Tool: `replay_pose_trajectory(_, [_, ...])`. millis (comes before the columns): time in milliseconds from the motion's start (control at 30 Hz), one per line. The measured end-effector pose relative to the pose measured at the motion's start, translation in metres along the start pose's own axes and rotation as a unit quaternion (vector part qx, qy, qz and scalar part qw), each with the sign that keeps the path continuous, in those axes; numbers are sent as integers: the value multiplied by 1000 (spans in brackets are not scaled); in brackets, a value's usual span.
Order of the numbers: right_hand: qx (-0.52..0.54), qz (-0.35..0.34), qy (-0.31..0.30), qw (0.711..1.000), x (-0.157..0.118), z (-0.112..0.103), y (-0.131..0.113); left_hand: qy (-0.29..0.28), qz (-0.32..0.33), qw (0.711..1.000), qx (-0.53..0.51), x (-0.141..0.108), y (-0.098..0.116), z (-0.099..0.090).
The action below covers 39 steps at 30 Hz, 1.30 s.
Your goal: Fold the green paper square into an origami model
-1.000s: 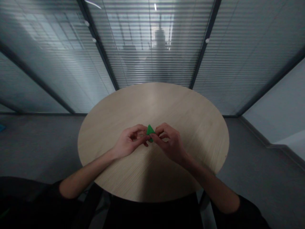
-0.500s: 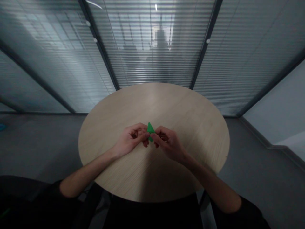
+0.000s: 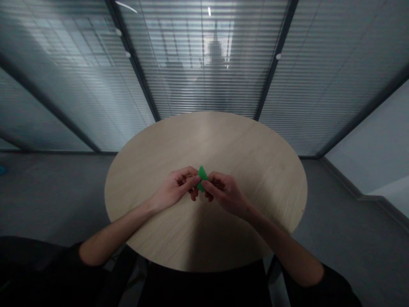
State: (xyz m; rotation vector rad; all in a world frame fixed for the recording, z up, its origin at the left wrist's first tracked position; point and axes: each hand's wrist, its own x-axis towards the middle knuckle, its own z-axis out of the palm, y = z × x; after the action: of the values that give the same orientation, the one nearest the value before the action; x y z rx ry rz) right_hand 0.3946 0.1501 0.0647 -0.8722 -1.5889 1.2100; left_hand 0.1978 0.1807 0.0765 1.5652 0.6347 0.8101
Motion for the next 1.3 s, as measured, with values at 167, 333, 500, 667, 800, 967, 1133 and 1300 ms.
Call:
replay_pose_trajectory(167, [3, 1, 26, 1000, 1, 0, 3, -23, -29, 999, -5, 0, -2, -1])
replay_pose_trajectory(333, [4, 5, 9, 1000, 0, 0, 5, -27, -37, 999, -8, 0, -1, -3])
replay_pose_trajectory(500, [-28, -2, -11, 1000, 0, 0, 0, -34, -30, 999, -9, -1, 0, -3])
replay_pose_trajectory(667, [-29, -4, -7, 1000, 0, 1, -2, -41, -22, 999, 4, -1, -2, -3])
replay_pose_trajectory(800, [-9, 8, -13, 1000, -1, 0, 2, -37, -14, 999, 19, -1, -1, -3])
replay_pose_trajectory(967, [8, 31, -46, 998, -2, -1, 4, -47, -4, 998, 44, -4, -2, -4])
replay_pose_trajectory(1133, [13, 27, -63, 998, -2, -3, 1, -57, 10, 996, 63, -6, -2, -3])
replay_pose_trajectory(1300, [29, 33, -72, 996, -2, -3, 2, -60, 23, 996, 69, -6, -2, -4])
